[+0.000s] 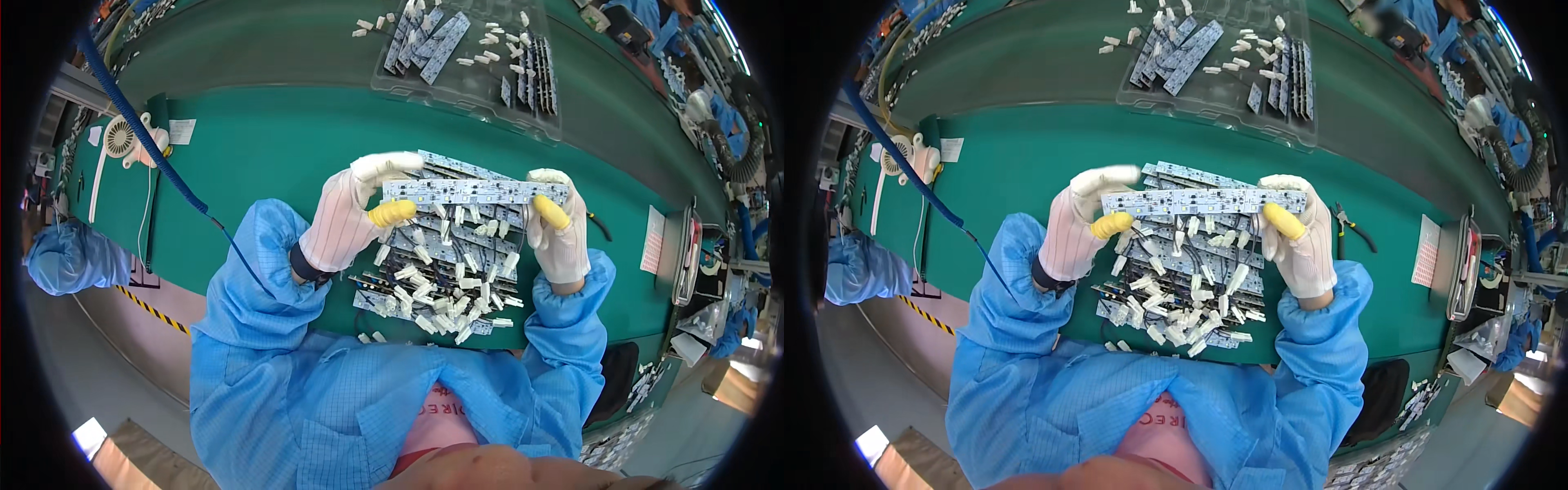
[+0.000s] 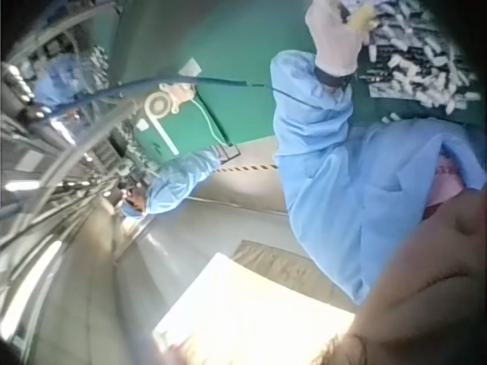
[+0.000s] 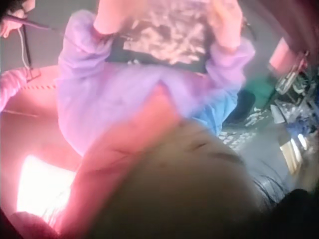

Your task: Manually attaching plastic components and inspecting printed circuit boards at a factory workstation.

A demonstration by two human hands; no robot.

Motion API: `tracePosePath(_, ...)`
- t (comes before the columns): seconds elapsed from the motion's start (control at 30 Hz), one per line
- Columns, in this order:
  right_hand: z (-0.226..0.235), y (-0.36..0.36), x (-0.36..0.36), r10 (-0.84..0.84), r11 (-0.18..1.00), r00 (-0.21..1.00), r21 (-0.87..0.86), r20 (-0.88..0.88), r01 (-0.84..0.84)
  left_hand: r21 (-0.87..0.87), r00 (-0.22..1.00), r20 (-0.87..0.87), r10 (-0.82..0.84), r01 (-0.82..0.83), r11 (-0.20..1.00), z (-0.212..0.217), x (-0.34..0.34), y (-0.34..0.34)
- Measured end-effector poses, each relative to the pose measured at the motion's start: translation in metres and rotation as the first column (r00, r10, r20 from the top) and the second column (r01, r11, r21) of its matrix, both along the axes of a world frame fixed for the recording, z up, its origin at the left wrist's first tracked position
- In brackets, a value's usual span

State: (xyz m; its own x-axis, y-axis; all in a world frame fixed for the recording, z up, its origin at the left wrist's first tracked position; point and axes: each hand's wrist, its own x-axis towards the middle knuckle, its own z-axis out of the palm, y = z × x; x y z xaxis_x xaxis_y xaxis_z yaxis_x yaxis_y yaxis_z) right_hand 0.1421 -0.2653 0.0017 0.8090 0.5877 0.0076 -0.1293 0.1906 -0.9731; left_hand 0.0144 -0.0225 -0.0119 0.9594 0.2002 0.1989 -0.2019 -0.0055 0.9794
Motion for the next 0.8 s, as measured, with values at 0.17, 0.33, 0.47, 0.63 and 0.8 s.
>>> tracePosePath(0.17, 0.011, 0.0, -0.01, -0.033, 0.998, 0.997, 0.051, -0.065, 0.036, -0.105, 0.982, -0.183, -0.058, 0.039, 0.994, 0.005, -0.01, 0.009)
tracePosePath(0.33, 0.006, -0.016, -0.005, -0.064, 0.998, 0.997, -0.007, 0.033, 0.065, -0.007, 0.995, 0.018, -0.094, 0.094, 0.996, 0.002, -0.004, 0.004)
tracePosePath(0.47, 0.009, -0.018, -0.003, -0.014, 0.998, 0.999, 0.054, 0.036, 0.012, -0.076, 0.991, -0.112, -0.07, 0.062, 0.995, 0.007, -0.009, 0.003)
tracePosePath(0.63, 0.009, -0.021, -0.001, 0.075, 0.988, 0.997, 0.138, 0.004, -0.075, 0.069, 0.997, -0.074, -0.029, 0.034, 0.997, 0.003, -0.008, 0.008)
tracePosePath(0.8, 0.014, -0.022, -0.004, -0.023, 1.0, 0.999, 0.021, 0.022, 0.022, 0.195, 0.992, -0.075, -0.097, 0.11, 0.975, 0.007, -0.013, 0.012)
